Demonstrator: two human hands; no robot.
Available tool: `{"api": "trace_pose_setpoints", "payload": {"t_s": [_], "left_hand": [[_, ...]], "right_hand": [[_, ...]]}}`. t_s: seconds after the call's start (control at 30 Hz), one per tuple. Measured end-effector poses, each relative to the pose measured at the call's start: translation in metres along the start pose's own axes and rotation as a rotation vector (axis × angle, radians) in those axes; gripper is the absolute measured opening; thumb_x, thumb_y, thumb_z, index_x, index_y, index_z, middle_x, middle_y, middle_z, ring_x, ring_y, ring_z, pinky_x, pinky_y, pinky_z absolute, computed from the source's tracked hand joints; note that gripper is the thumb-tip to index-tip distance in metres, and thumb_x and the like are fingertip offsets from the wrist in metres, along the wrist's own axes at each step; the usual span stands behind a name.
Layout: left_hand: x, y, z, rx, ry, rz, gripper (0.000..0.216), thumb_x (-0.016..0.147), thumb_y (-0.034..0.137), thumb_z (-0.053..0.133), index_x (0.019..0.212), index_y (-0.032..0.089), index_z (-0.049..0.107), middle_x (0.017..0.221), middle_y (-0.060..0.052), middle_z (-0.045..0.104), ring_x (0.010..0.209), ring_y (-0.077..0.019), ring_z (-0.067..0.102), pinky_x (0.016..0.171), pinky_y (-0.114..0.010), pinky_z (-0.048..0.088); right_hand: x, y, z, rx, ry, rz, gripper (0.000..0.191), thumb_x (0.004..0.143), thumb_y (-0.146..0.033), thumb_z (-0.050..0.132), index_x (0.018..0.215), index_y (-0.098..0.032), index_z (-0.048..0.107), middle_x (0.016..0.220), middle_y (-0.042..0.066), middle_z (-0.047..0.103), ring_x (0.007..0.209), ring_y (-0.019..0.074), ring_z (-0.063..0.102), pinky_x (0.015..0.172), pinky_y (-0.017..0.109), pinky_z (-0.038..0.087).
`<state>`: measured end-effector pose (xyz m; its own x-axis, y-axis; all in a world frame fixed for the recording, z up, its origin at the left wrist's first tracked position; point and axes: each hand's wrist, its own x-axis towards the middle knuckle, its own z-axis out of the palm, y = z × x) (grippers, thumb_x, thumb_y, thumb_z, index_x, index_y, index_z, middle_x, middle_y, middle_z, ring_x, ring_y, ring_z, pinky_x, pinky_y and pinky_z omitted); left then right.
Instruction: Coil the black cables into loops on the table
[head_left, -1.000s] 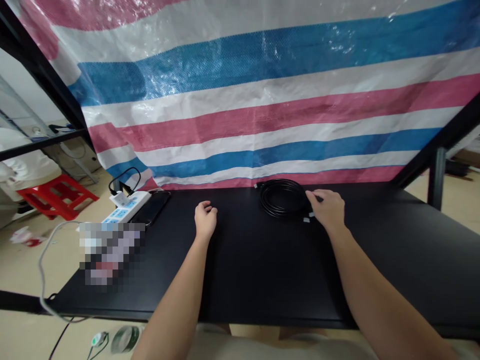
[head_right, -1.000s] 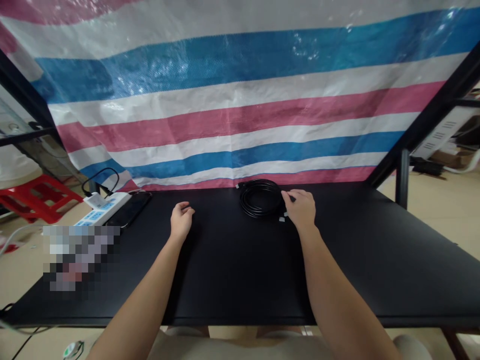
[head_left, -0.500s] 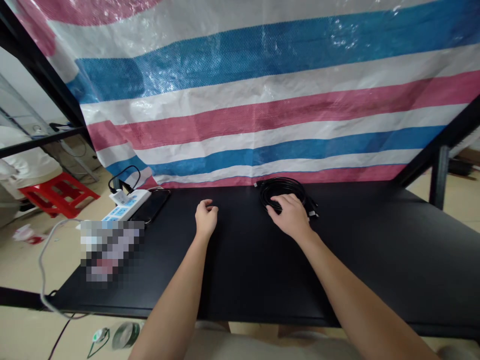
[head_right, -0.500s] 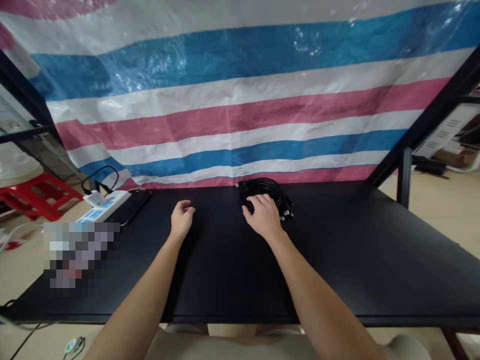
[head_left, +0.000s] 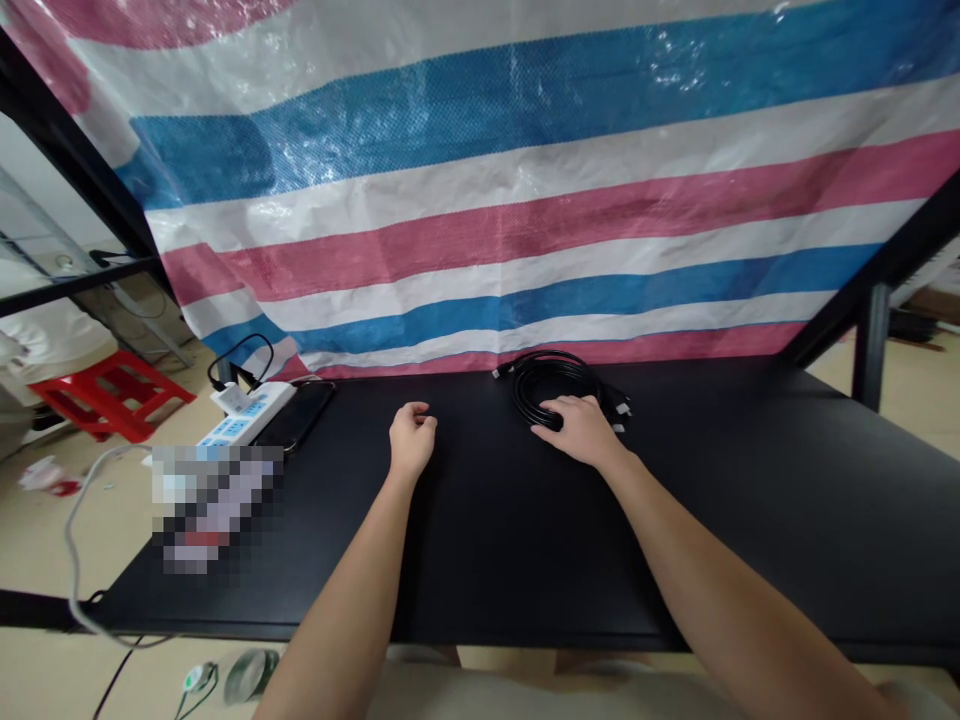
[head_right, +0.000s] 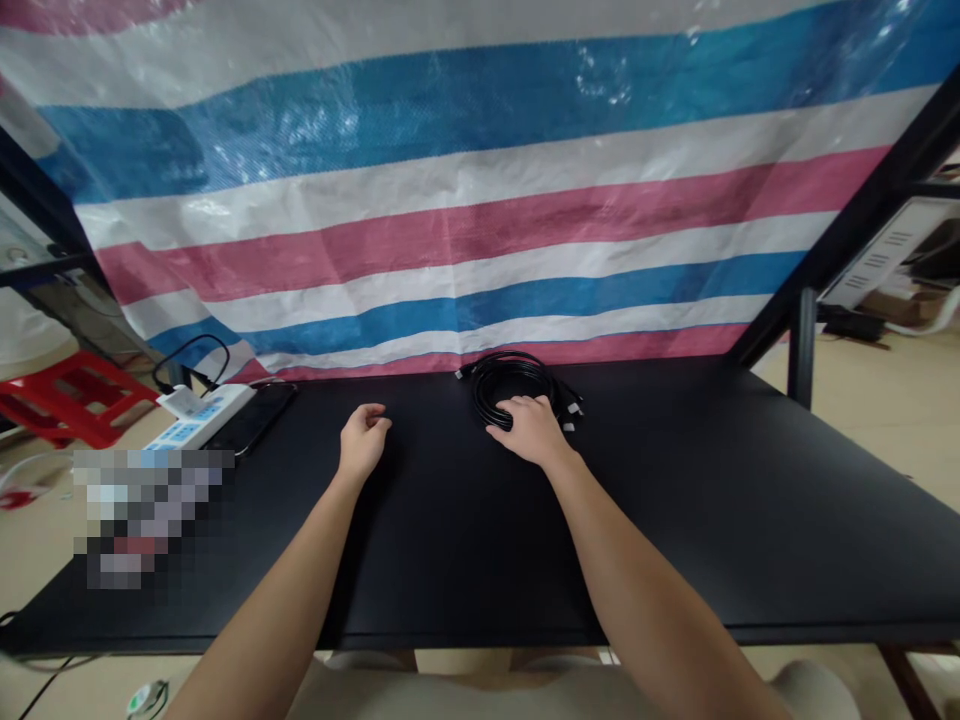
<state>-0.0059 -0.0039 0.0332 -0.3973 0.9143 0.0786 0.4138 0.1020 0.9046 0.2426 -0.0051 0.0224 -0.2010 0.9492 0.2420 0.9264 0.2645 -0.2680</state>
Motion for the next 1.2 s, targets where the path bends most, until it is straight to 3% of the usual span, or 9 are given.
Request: {"api": "trace_pose_setpoints", "payload": {"t_s": [0.13,0.27,0.5,0.67,0.77,0.83,0.93,1.07,1.2], "left_hand": [[0.0,-0.001,0.0,0.031,-0.012,0.006,0.016,0.066,0.01,0.056,0.075,0.021,0.062,0.074,-0.001,0.063,0.077,-0.0192,0.064,0.082,-0.034,0.049],[0.0,-0.002,0.0,0.034,-0.023,0.015,0.015,0.066,0.01,0.056,0.075,0.021,0.063,0.072,-0.001,0.062,0.074,-0.0187,0.063,0.079,-0.033,0.049],[-0.001,0.001,-0.001,0.026,-0.034,0.014,0.014,0.066,0.01,0.055,0.074,0.019,0.062,0.075,-0.001,0.062,0.076,-0.0178,0.062,0.081,-0.032,0.048],[0.0,0.003,-0.001,0.004,-0.022,0.007,0.014,0.064,0.009,0.055,0.072,0.02,0.061,0.073,0.0,0.061,0.074,-0.0176,0.062,0.079,-0.032,0.048],[0.0,0.003,-0.001,-0.011,-0.022,0.005,0.013,0.064,0.009,0.056,0.07,0.02,0.06,0.07,0.0,0.06,0.073,-0.0176,0.062,0.078,-0.032,0.048],[0.0,0.003,0.0,-0.021,-0.021,0.007,0.013,0.063,0.009,0.056,0.069,0.02,0.06,0.068,0.001,0.059,0.072,-0.0177,0.061,0.077,-0.032,0.048],[0.0,0.002,0.0,-0.036,-0.009,0.007,0.013,0.063,0.009,0.057,0.069,0.021,0.059,0.066,0.001,0.058,0.071,-0.0177,0.061,0.076,-0.032,0.047],[0.003,-0.001,0.0,-0.062,0.003,0.019,0.014,0.063,0.008,0.059,0.069,0.02,0.06,0.068,0.0,0.06,0.069,-0.0175,0.061,0.075,-0.033,0.048],[-0.002,-0.005,0.005,-0.13,-0.036,0.141,0.014,0.065,0.018,0.066,0.079,0.019,0.063,0.083,-0.005,0.066,0.079,-0.0203,0.064,0.075,-0.034,0.05]], "right_hand": [[-0.001,0.023,-0.007,0.135,-0.045,-0.098,0.022,0.074,-0.031,0.066,0.094,-0.025,0.073,0.092,0.006,0.072,0.091,0.0249,0.063,0.088,0.043,0.038],[-0.001,0.04,-0.011,0.157,-0.026,-0.064,0.021,0.07,-0.025,0.067,0.089,-0.028,0.074,0.099,0.005,0.072,0.107,0.0281,0.059,0.094,0.048,0.033],[-0.004,0.058,-0.004,0.222,0.262,0.002,0.023,0.068,-0.028,0.063,0.089,-0.027,0.072,0.106,0.006,0.069,0.11,0.0293,0.056,0.091,0.048,0.037],[0.001,0.057,-0.007,0.245,0.675,0.363,0.023,0.069,-0.038,0.061,0.082,-0.02,0.067,0.093,0.013,0.068,0.097,0.0313,0.058,0.089,0.048,0.041],[0.003,0.055,-0.011,0.315,0.597,0.628,0.02,0.064,-0.037,0.065,0.072,-0.02,0.066,0.072,0.01,0.066,0.083,0.0309,0.062,0.079,0.043,0.045],[0.004,0.054,-0.013,0.395,0.489,0.69,0.014,0.062,-0.035,0.066,0.06,-0.021,0.063,0.062,0.007,0.064,0.076,0.0286,0.063,0.073,0.038,0.047],[0.005,0.054,-0.013,0.585,0.52,0.633,0.017,0.062,-0.034,0.066,0.053,-0.021,0.061,0.054,0.002,0.06,0.067,0.0236,0.063,0.063,0.033,0.045],[0.006,0.05,-0.012,1.08,0.651,0.519,0.028,0.058,-0.043,0.071,0.071,-0.019,0.069,0.057,-0.002,0.061,0.041,0.0097,0.042,0.041,0.026,0.033],[0.003,0.043,-0.017,1.38,0.582,0.394,0.032,0.049,-0.04,0.079,0.072,-0.02,0.07,0.059,-0.001,0.062,0.038,0.0045,0.034,0.034,0.021,0.026]]}}
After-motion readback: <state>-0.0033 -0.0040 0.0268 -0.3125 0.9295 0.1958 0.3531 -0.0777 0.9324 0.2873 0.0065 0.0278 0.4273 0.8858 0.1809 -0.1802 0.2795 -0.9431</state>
